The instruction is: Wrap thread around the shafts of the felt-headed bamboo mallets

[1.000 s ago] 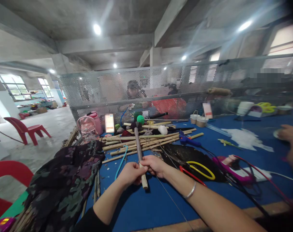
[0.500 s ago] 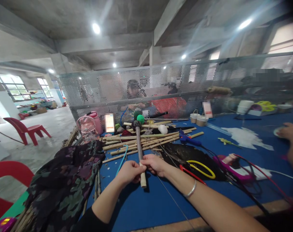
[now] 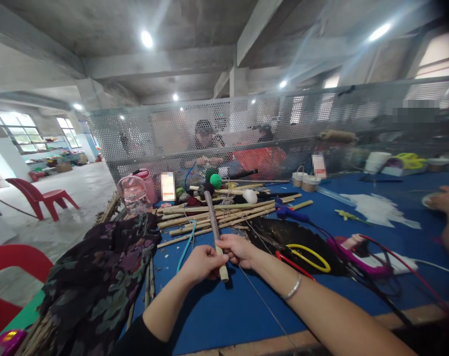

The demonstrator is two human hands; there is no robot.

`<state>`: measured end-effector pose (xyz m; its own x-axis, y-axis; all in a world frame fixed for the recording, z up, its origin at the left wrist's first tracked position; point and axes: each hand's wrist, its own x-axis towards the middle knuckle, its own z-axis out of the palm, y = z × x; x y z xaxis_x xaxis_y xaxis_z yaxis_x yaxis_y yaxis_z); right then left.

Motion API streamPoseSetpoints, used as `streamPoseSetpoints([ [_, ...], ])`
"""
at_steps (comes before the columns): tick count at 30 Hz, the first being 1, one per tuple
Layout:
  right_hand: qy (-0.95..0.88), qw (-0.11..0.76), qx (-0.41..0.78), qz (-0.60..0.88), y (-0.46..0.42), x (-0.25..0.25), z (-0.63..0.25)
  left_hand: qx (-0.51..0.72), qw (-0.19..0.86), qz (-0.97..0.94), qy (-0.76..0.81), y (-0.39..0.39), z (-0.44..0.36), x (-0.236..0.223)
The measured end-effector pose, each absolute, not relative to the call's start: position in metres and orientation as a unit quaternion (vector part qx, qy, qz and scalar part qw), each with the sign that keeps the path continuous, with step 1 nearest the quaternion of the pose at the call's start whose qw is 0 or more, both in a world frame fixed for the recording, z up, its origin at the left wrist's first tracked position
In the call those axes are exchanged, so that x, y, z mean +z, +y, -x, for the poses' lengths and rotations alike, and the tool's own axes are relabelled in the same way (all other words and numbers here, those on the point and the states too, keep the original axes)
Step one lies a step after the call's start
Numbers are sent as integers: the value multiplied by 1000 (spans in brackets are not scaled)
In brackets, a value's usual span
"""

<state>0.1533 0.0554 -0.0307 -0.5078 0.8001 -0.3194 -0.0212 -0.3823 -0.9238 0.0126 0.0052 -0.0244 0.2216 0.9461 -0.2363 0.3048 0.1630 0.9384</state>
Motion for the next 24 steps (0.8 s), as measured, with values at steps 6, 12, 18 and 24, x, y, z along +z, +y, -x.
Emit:
streamPoseSetpoints([
  [6,-466,227,777,357,56,-23,-162,306,669,-516,439,5,-10,-20],
  [12,-510,246,725,392,54,-27,-157,283,590,-553,516,2,-12,-21],
  [18,-518,254,718,390,54,-30,-155,322,566,-548,524,5,-13,-23],
  [24,-492,223,763,356,53,-23,-161,295,683,-485,460,3,-8,-13],
])
